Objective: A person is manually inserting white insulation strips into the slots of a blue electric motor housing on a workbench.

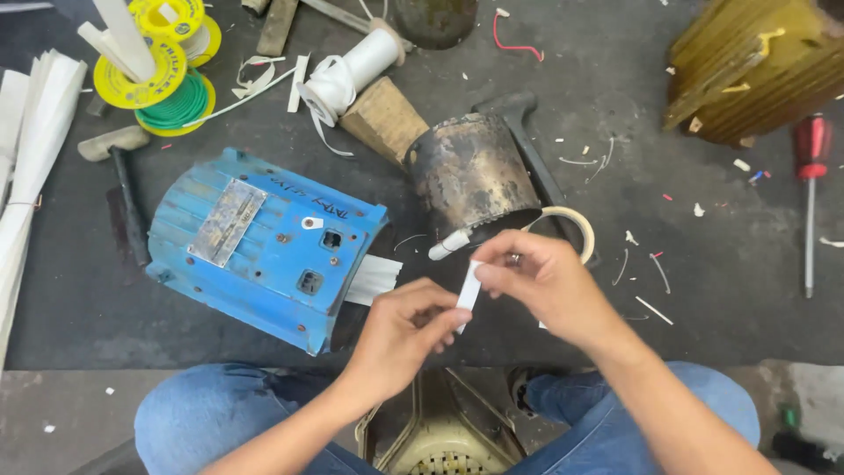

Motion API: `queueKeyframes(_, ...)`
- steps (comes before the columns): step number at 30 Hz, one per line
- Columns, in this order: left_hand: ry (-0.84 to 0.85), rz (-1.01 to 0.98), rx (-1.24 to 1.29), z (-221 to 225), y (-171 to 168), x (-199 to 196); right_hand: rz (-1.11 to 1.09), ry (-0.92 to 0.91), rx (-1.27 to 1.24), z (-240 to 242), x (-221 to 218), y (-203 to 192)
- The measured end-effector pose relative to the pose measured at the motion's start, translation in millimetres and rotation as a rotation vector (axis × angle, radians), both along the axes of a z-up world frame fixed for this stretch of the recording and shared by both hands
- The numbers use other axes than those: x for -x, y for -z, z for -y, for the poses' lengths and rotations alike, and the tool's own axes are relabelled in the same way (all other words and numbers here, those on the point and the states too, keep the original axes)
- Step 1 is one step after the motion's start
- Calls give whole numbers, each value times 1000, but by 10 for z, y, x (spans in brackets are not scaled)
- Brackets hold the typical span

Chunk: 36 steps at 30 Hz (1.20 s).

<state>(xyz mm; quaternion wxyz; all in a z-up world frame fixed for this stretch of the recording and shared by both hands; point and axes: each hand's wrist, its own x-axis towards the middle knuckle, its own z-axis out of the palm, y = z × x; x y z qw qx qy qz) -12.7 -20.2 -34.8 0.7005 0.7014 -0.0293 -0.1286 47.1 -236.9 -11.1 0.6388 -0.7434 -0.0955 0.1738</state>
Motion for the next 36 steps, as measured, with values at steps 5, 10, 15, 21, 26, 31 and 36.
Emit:
queueKeyframes(5,-73,48,166,49,68,-106,52,16,-102,-201,159,174)
queueKeyframes(10,-20,57,108,34,47,-45,246,27,-50,-176,229,7)
queueKeyframes(15,-101,80,133,-123,-131,-103,366,-169,304,-18,130,-217)
queueKeyframes(21,-72,-76,95,-164,-162,-142,534,-152,271,-91,195,-174)
queueKeyframes(26,-146,-165,273,-103,2,-120,1061,-104,479,-106,179,-41)
queueKeyframes(31,-117,-160,295,-110,-66,-105,1131,-88,464,-131,185,-49)
queueKeyframes(36,22,39,318,-175,-42,-117,1115,-104,501,-68,216,36)
